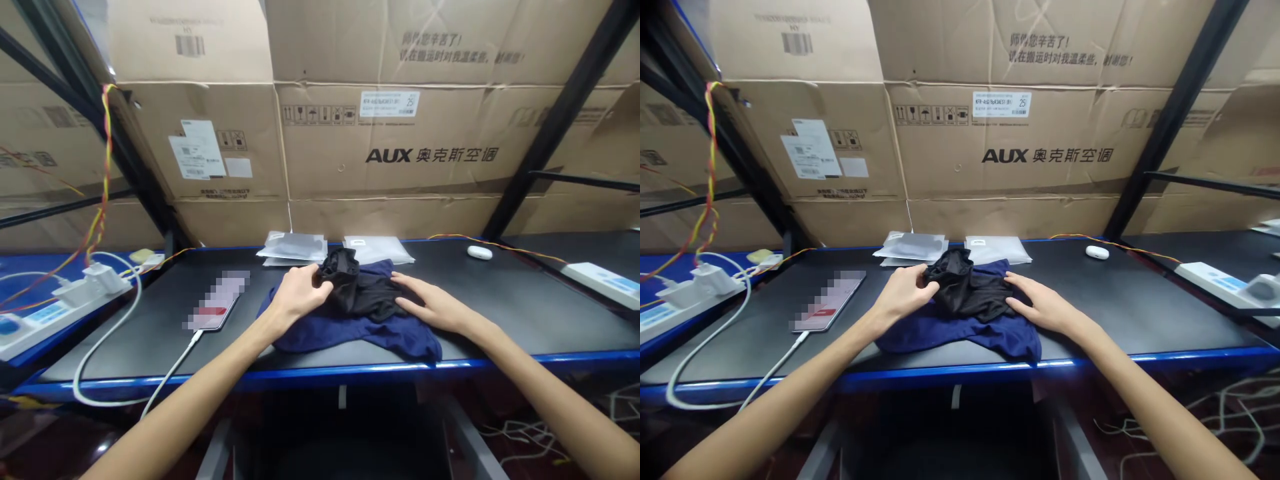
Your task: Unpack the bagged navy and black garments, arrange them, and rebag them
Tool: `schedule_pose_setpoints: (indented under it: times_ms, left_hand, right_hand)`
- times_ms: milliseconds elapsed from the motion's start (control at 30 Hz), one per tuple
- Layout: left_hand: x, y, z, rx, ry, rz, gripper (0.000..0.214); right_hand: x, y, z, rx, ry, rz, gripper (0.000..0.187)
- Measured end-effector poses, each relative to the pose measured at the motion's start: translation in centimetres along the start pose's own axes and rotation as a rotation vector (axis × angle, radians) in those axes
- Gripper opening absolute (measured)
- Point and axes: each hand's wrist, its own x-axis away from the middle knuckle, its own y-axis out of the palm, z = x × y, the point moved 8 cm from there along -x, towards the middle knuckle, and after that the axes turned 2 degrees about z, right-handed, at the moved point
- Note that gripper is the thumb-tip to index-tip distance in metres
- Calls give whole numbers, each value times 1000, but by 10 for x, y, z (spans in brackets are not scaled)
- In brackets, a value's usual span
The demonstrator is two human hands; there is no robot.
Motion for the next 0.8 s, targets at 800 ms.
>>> schedule_pose_setpoints:
  times_ms: [800]
  left_hand:
    - [25, 15, 27, 7, 374, -56, 15]
  right_hand:
    - [-1, 1, -3, -14, -47, -20, 52]
